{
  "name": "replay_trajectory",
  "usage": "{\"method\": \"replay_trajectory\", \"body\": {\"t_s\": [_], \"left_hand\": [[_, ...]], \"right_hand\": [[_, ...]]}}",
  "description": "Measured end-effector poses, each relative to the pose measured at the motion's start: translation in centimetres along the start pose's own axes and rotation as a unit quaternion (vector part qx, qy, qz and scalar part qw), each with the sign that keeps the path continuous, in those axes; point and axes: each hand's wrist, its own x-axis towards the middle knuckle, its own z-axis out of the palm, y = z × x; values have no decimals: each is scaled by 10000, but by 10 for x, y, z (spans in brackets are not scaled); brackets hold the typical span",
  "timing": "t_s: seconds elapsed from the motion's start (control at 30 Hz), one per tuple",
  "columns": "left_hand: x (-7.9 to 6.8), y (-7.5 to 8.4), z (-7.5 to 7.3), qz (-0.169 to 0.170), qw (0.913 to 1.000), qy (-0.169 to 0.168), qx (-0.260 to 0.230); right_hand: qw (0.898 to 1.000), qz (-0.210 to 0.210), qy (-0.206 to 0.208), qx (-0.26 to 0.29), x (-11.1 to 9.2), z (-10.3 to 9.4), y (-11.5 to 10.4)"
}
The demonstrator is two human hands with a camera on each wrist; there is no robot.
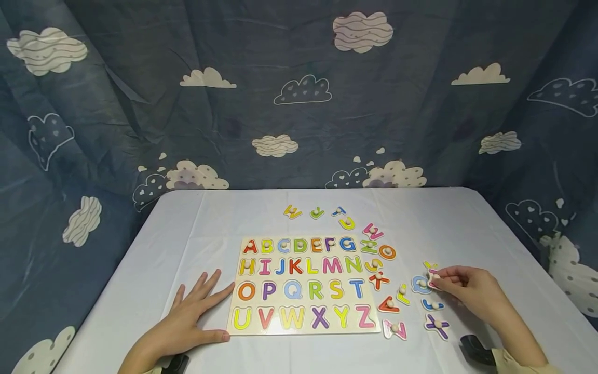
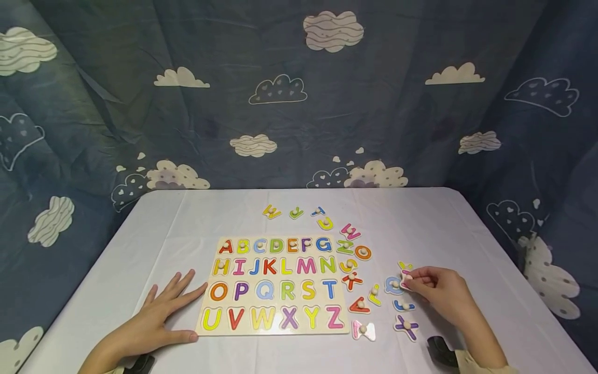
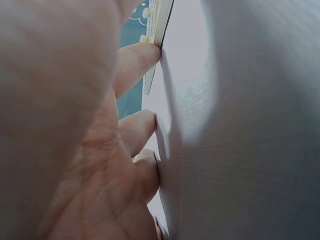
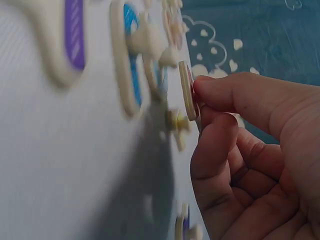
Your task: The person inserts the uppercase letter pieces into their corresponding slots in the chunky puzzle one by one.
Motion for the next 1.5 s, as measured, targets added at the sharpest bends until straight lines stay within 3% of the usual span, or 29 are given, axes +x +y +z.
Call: {"method": "replay_trajectory", "body": {"t_s": [0.27, 0.7, 1.17, 1.5], "left_hand": [[-1, -2, 0, -84, 9999, -124, -56], [1, 1, 0, -57, 10000, -76, -23], [0, -1, 0, -26, 10000, -85, 5], [0, -2, 0, -36, 10000, -77, -13]], "right_hand": [[9970, -487, -517, 310, 6, 18, -40], [9829, -1161, -1108, 906, 25, 69, -127], [9600, -1740, -1615, 1487, 36, 121, -182], [9608, -1800, -1613, 1355, 32, 154, -224]]}}
